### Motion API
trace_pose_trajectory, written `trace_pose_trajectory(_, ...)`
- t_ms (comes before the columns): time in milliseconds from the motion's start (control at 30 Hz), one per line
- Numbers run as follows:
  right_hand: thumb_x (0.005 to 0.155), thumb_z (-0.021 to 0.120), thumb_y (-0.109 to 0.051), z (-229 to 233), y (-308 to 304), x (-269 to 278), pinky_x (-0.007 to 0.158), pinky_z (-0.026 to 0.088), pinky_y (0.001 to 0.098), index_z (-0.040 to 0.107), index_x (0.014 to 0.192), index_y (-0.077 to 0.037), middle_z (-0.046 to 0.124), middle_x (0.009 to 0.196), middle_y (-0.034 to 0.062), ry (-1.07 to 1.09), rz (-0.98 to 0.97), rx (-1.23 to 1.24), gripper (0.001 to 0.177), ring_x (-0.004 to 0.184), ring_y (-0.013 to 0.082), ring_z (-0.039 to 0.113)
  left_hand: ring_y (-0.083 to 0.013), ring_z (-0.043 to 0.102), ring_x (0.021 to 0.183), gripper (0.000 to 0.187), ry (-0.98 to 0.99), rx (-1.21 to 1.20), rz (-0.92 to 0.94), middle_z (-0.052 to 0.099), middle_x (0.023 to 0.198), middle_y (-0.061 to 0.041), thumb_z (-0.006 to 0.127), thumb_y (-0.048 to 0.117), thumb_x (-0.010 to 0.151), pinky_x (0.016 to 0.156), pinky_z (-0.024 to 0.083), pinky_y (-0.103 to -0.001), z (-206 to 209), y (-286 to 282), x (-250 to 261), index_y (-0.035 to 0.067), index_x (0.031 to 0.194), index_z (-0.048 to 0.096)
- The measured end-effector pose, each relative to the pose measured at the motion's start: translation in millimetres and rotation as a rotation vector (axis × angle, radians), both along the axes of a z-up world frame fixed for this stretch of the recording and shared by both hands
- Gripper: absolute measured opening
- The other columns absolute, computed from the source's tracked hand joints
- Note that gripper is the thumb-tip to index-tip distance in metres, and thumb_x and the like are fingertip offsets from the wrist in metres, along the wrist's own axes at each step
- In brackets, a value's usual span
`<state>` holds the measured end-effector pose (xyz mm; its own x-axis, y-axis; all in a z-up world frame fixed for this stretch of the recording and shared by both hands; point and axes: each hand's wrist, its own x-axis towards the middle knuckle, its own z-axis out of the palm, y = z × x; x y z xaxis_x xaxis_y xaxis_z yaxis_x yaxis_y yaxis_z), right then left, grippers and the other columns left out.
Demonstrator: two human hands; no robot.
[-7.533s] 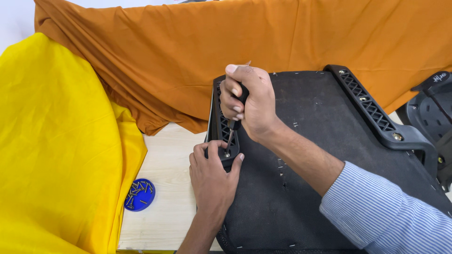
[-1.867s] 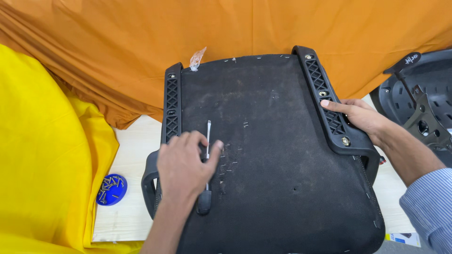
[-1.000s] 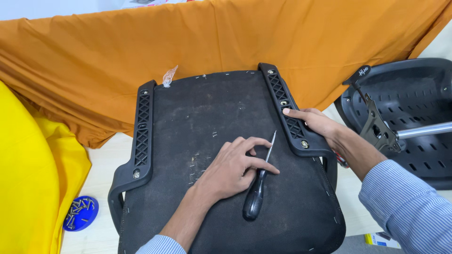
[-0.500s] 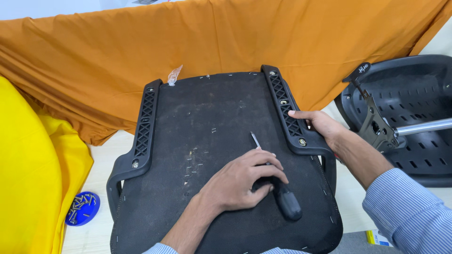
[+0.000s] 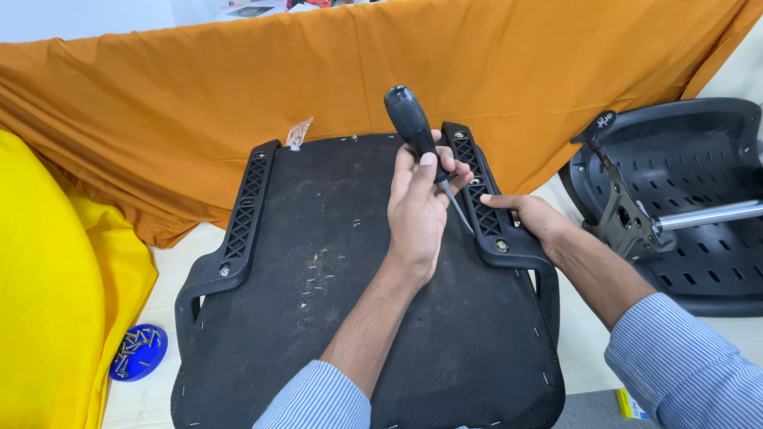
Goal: The person uses a screwdriver to tighten screws on the underside of a black office chair seat, securing two plastic brackets. They work on multiple screw locations on both brackets, switching between a black-handled and a red-handled screwdriver.
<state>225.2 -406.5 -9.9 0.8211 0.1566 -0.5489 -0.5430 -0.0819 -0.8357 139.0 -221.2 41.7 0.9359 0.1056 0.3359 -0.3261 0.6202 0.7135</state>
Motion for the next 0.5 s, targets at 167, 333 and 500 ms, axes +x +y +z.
trace_pose_trajectory(167, 0.089, 0.072, -0.027, -2.3, -0.2, -4.9, 0.060, 0.059, 0.0285, 0.070, 0.108, 0.000, 0.071, 0.086, 0.0099, -0.022, -0.013, 0.012, 0.034, 0.062, 0.0159, 0.069, -0.0142, 0.051, 0.094, 0.037, -0.014, -0.094, -0.067, 0.051, 0.101, -0.005, 0.032, 0.026, 0.116, 0.090, 0.045, -0.034, -5.5, -24.9, 3.6, 0.004, 0.141, 0.050)
trace_pose_trajectory(333, 0.090, 0.069, -0.028, -8.1, -4.2, -2.6, 0.057, 0.059, 0.0300, 0.069, 0.107, 0.002, 0.070, 0.086, 0.0128, -0.046, -0.016, 0.012, 0.035, 0.060, 0.0172, 0.068, -0.0124, 0.056, 0.101, 0.031, 0.070, -0.048, -0.047, 0.056, 0.104, -0.004, 0.037, 0.023, 0.109, 0.096, 0.048, -0.033, -2.5, -39.6, -2.7, 0.006, 0.133, 0.049)
trace_pose_trajectory(500, 0.090, 0.070, -0.029, -13.1, -5.9, 1.0, 0.053, 0.057, 0.0299, 0.070, 0.105, 0.005, 0.071, 0.086, 0.0148, -0.061, -0.007, -0.006, 0.037, 0.059, 0.0177, 0.067, -0.0136, 0.058, 0.100, 0.024, -0.028, -0.048, -0.073, 0.057, 0.104, -0.006, 0.048, 0.013, 0.103, 0.097, 0.050, -0.032, 5.9, -40.1, 3.1, 0.008, 0.125, 0.041)
